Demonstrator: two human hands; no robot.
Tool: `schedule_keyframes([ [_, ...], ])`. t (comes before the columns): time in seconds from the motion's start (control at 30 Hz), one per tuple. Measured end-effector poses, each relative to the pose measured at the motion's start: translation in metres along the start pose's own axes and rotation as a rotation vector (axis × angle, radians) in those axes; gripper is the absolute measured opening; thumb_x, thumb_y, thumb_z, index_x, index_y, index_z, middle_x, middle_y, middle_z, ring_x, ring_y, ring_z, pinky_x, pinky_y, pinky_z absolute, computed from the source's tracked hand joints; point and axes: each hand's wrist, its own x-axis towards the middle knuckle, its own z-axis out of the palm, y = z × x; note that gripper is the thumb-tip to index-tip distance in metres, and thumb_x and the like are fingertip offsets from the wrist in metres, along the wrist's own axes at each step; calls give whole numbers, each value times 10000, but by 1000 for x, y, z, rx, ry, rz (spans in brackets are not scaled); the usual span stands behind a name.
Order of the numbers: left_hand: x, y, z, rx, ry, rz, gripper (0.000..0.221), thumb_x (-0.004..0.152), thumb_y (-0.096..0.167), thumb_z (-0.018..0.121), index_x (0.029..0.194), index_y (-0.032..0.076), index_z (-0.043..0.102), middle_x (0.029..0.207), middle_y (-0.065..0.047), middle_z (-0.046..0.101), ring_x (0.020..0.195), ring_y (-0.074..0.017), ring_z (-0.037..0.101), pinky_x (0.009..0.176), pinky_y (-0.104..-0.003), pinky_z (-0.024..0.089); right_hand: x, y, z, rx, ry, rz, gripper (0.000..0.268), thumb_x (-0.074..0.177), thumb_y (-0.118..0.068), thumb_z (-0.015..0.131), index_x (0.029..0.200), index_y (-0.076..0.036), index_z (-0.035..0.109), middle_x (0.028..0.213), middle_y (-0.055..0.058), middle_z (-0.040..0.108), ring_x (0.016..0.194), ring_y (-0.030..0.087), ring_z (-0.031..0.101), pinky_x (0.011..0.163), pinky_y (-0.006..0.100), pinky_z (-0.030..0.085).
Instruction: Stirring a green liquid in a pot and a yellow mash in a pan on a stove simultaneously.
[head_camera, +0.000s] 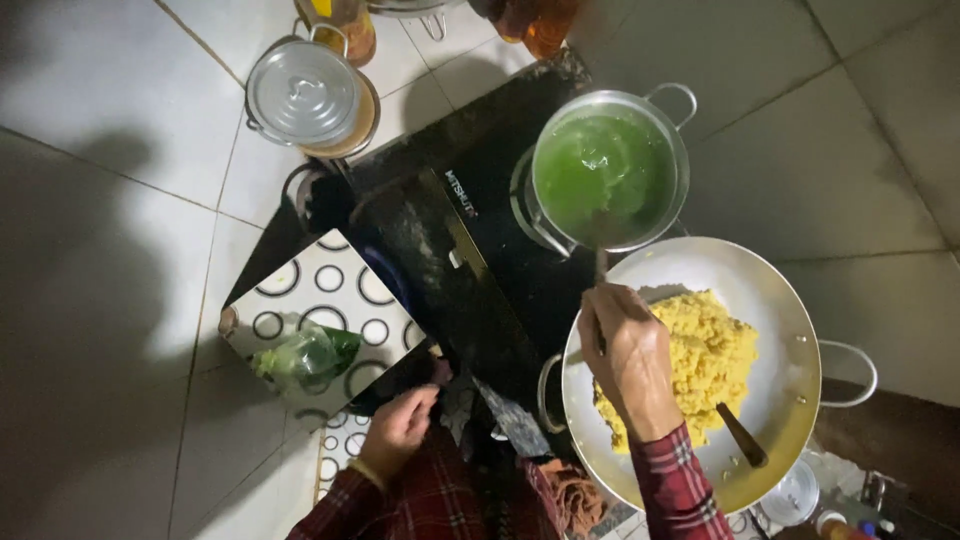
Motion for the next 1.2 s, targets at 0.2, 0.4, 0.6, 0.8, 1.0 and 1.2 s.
schedule_keyframes([
  [0.2, 96, 177, -22, -129, 147, 375, 615, 912, 76, 704, 1461, 17, 434, 1341, -199, 626, 1205, -326, 677, 1034, -375, 562, -8, -48, 6, 219, 31, 68, 385, 1012, -191, 611, 1256, 106, 581, 1221, 344, 680, 754, 352, 783, 601, 399, 676],
  [0.4, 166, 223, -16, -323, 225, 537, 647, 1023, 520, 429, 1400, -1, 510, 1148, -159, 679, 982, -252, 694, 812, -365, 571, -96, -62, -6, 169, -29, 107, 688, 989, -271, 631, 1573, -50, 340, 1601, 242, 394, 1456, 416, 413, 1178, 565, 370],
  [0.6, 217, 237, -12, -219, 454, 409, 198, 1010, 221, 577, 1177, 153, 659, 1100, -57, 760, 839, -201, 741, 817, -329, 568, -283, -18, 33, 373, -262, 581, 400, 948, -341, 640, 1332, -232, 622, 1062, 46, 732, 823, 248, 745, 714, 337, 560],
  [0.8, 220, 270, -16, -173, 367, 337, 309, 972, 276, 434, 1008, 188, 728, 795, -59, 743, 737, -207, 717, 695, -325, 515, -464, -10, 97, 193, -382, 1026, 355, 820, -372, 793, 1166, -409, 721, 1007, -34, 806, 853, 124, 838, 760, 274, 658],
  [1.0, 184, 264, -51, 198, 391, 344, 212, 952, 325, 597, 1078, 297, 765, 759, -1, 729, 788, -235, 744, 731, -340, 574, -559, 13, 141, 234, -427, 1115, 325, 913, -358, 668, 1224, -453, 680, 1113, -197, 789, 1086, 13, 743, 1047, 181, 526],
  [1.2, 225, 257, -17, 171, 373, 450, 313, 1038, 308, 563, 1138, 82, 754, 808, -150, 747, 718, -249, 747, 708, -380, 613, -550, -5, 128, 392, -581, 1186, 354, 967, -389, 592, 1316, -452, 604, 1271, -42, 741, 1270, 124, 661, 1218, 272, 409],
])
